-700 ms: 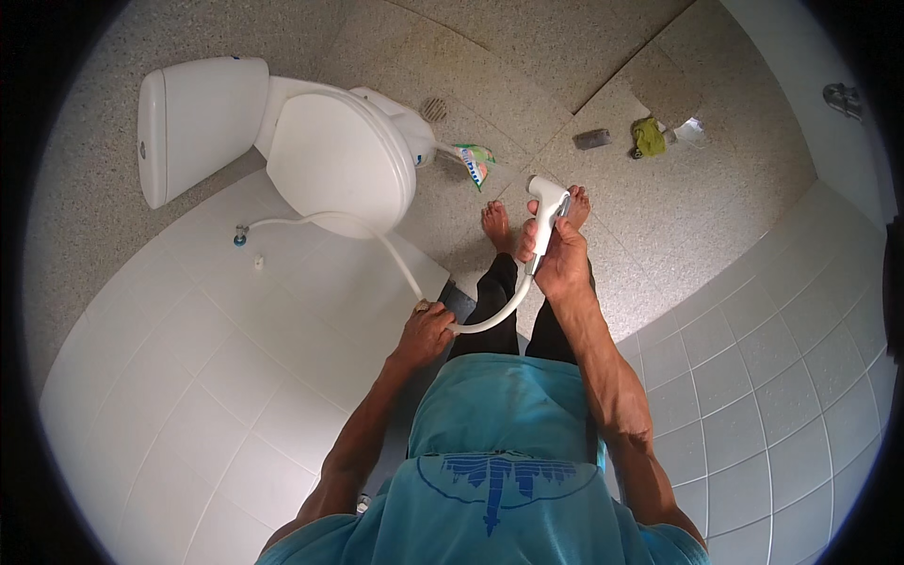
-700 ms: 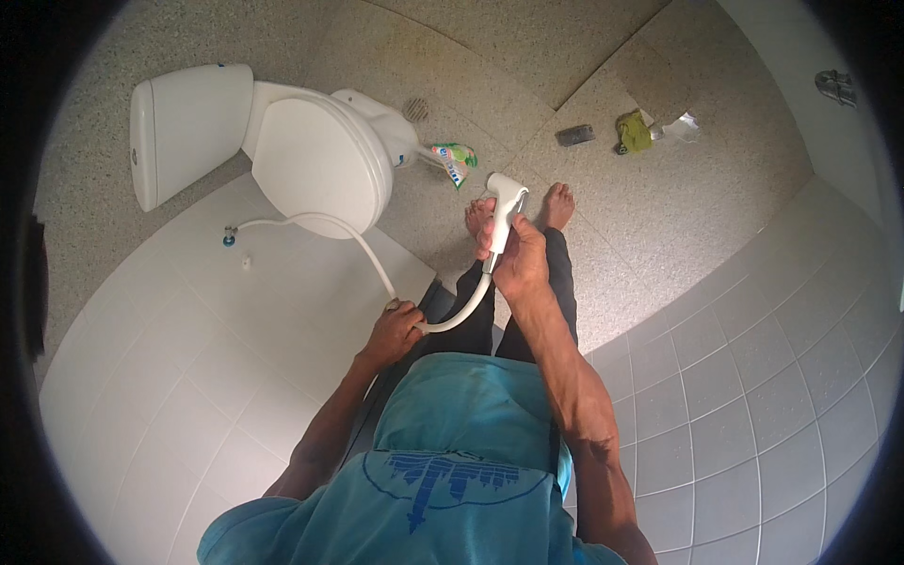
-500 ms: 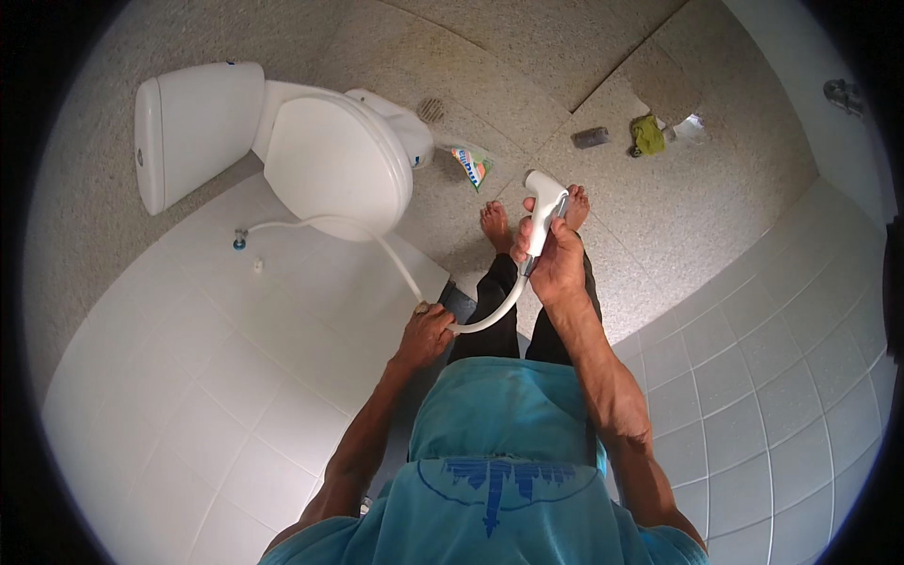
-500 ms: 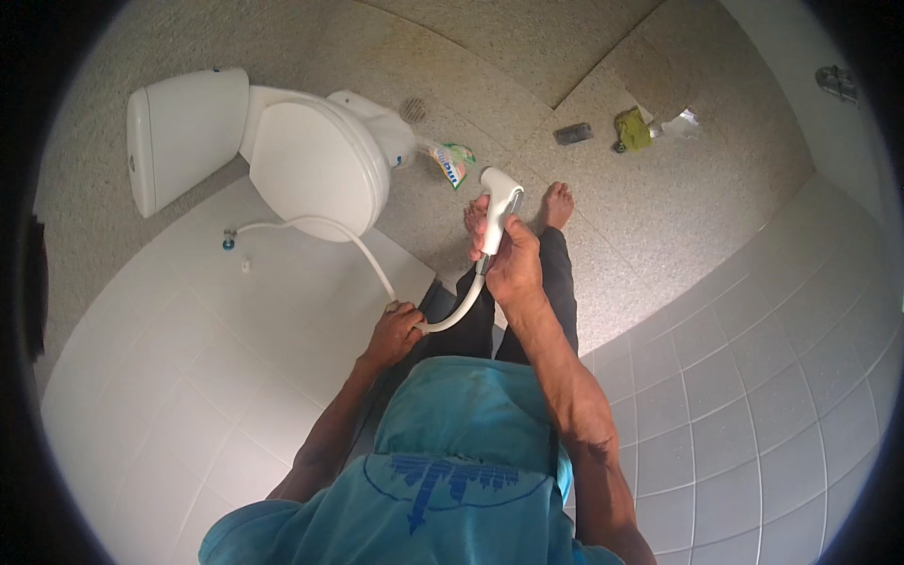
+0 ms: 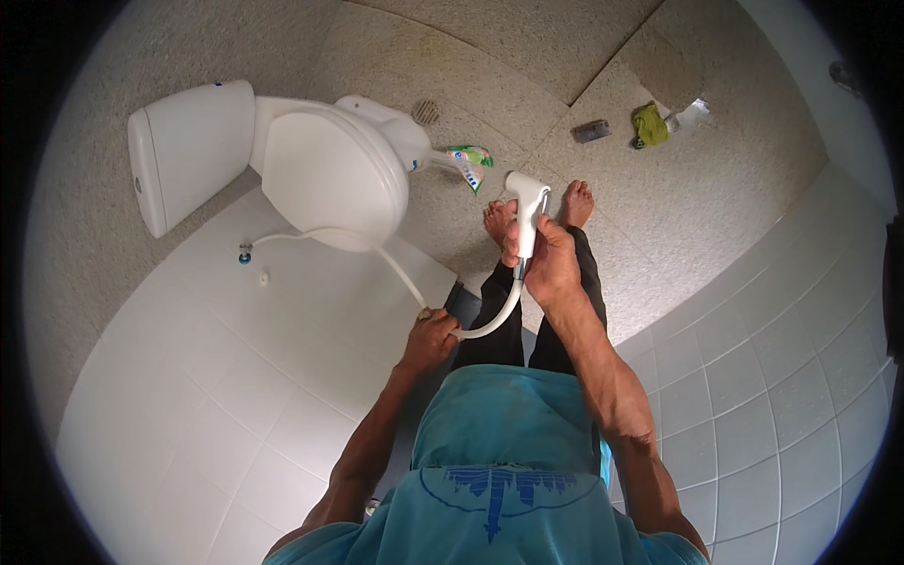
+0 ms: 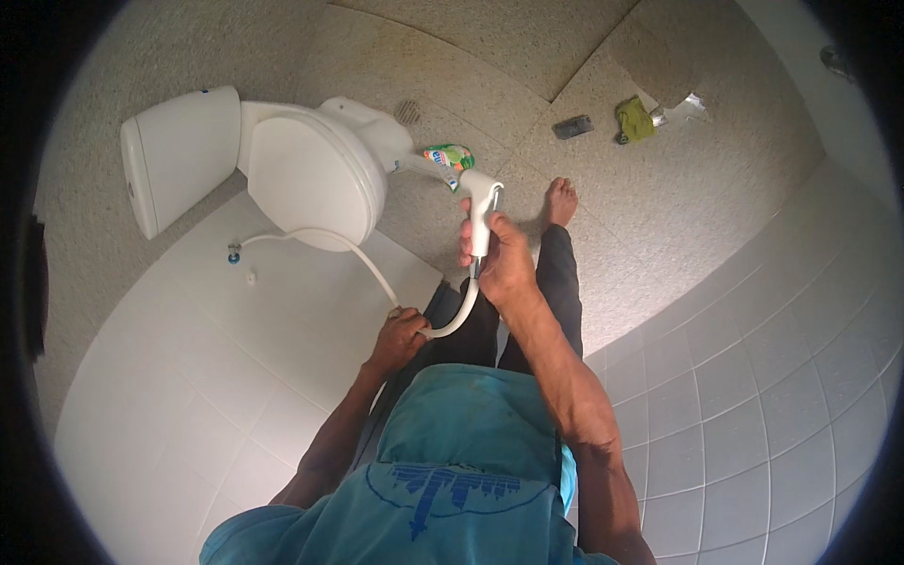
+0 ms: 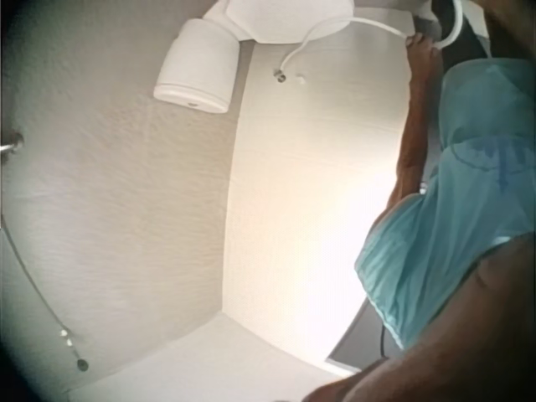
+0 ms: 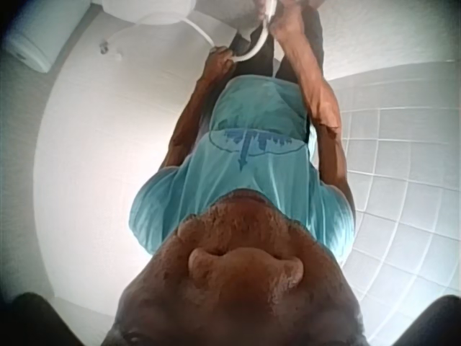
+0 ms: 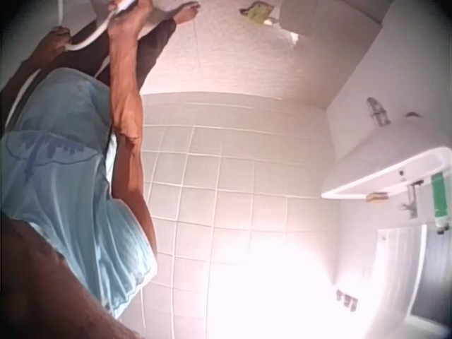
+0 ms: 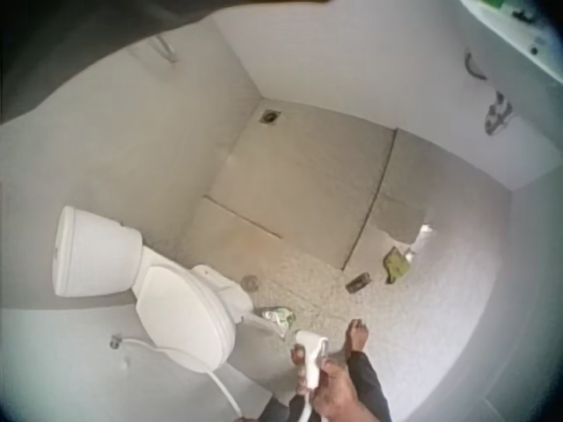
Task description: The person cleans a bathroom by spraying water from a handheld bidet sprayer and wiping the floor, toilet seat, and bowl with a yellow cloth. The person lifts the toilet lid to clean the rim and interior surfaces.
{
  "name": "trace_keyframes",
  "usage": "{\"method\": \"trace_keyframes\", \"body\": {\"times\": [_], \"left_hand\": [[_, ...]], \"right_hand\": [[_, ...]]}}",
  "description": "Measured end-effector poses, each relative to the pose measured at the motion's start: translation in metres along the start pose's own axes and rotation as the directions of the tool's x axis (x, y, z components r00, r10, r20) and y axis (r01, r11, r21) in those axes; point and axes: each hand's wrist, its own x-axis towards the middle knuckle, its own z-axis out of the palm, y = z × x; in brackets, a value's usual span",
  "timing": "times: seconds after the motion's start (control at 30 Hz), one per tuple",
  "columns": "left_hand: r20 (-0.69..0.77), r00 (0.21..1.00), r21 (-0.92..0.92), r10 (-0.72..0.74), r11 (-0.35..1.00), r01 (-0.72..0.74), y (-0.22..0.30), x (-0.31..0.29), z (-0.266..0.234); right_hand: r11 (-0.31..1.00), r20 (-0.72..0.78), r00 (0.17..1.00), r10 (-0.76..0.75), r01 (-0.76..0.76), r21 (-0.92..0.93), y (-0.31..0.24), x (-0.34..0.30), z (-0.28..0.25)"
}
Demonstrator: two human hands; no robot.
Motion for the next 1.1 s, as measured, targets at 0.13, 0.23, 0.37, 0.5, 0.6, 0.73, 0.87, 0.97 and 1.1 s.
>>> {"method": "trace_keyframes", "body": {"times": [0.13, 0.23, 0.37, 0.5, 0.6, 0.73, 0.87, 0.97, 1.1], "left_hand": [[-0.015, 1.0, 0.003, 0.016, 1.0, -0.016, 0.007, 0.009, -0.004], [-0.016, 0.999, 0.007, 0.033, 0.999, -0.033, 0.007, 0.015, -0.003], [-0.007, 1.0, 0.027, 0.02, 0.999, -0.02, 0.009, 0.015, -0.005], [0.007, 1.0, 0.002, -0.029, 1.0, 0.029, 0.005, 0.012, -0.006], [-0.041, 0.999, -0.028, -0.024, 0.999, 0.023, 0.002, 0.012, -0.001], [-0.076, 0.997, -0.036, -0.014, 0.999, 0.012, 0.0, 0.011, -0.002], [-0.069, 0.998, -0.029, -0.01, 1.0, 0.008, -0.002, 0.007, -0.003], [-0.117, 0.993, -0.012, 0.035, 0.999, -0.037, -0.003, 0.004, -0.002], [-0.158, 0.987, -0.029, 0.018, 0.999, -0.023, -0.007, 0.002, -0.001]], "right_hand": [[0.993, 0.027, 0.995, -0.096, 0.094, 0.068, -0.015, 0.009, -0.005], [0.994, 0.004, 0.995, -0.104, 0.104, 0.019, -0.021, 0.009, 0.001], [0.992, -0.049, 0.991, -0.126, 0.124, -0.029, -0.019, 0.007, 0.006], [0.986, -0.031, 0.986, -0.165, 0.165, -0.026, -0.015, 0.003, 0.014], [0.985, 0.063, 0.984, -0.166, 0.169, -0.041, -0.013, -0.003, 0.026], [0.987, 0.134, 0.98, -0.15, 0.156, -0.039, -0.008, 0.003, 0.035], [0.99, 0.249, 0.962, -0.116, 0.131, -0.047, -0.003, 0.006, 0.038], [0.99, 0.254, 0.962, -0.102, 0.123, -0.066, 0.001, 0.006, 0.042], [0.964, 0.244, 0.94, -0.238, 0.26, -0.062, -0.001, 0.004, 0.048]]}}
